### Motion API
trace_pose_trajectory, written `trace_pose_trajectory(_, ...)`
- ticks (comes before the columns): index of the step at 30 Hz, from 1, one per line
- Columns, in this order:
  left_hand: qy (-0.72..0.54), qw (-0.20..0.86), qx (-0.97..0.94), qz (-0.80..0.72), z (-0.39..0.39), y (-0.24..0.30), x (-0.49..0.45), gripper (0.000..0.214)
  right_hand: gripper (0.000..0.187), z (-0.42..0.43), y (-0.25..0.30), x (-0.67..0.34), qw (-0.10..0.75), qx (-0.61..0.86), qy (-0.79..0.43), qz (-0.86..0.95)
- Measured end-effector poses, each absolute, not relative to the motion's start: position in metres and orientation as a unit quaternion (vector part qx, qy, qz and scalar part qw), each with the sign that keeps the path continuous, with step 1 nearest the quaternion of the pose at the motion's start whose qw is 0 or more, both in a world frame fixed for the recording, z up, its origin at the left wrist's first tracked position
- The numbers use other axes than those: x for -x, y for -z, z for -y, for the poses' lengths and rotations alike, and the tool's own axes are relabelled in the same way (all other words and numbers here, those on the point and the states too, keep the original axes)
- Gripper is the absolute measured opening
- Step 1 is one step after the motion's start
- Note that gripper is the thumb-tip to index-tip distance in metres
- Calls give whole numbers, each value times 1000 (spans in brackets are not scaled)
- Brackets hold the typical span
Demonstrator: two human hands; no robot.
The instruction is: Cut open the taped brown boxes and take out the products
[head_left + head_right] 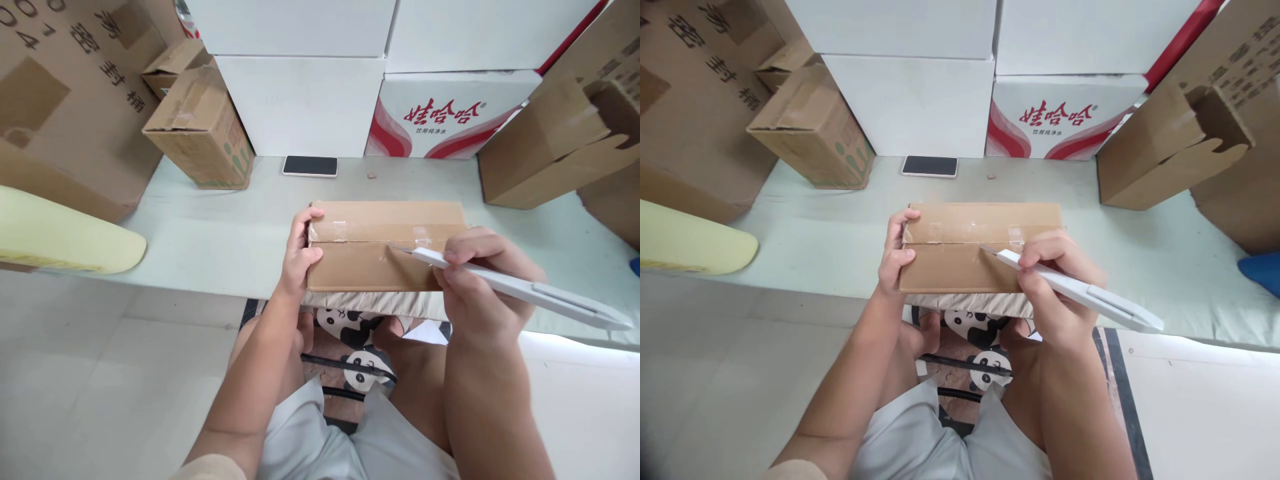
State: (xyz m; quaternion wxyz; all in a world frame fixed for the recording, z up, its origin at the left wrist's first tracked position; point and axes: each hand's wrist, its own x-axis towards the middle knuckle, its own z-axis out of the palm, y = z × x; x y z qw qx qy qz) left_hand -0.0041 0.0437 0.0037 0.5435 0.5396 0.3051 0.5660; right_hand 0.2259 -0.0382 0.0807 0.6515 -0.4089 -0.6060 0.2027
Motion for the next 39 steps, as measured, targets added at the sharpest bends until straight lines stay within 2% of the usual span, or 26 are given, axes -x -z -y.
trace_pose_trajectory(6,-494,540,-555,-395,-36,-40,11,50,12,38,-82,-226,624,415,-170,640)
trace_pose_trajectory(11,-405,509,-606,-458,-22,-70,11,58,12,42,-84,-228,601,417,-172,660)
trace_pose_trajectory(15,-368,527,-602,-475,-15,-76,9,51,14,43,-85,-228,595,414,-162,669)
trace_pose_trajectory(27,-426,548,-553,-461,-21,-65,5,37,6,41,-79,-227,604,445,-167,640)
trace_pose_trajectory(32,-433,559,-543,-453,-19,-66,4,36,8,42,-81,-225,606,429,-158,651)
trace_pose_trajectory(39,-428,552,-554,-453,-22,-64,7,37,7,43,-75,-227,611,493,-170,596)
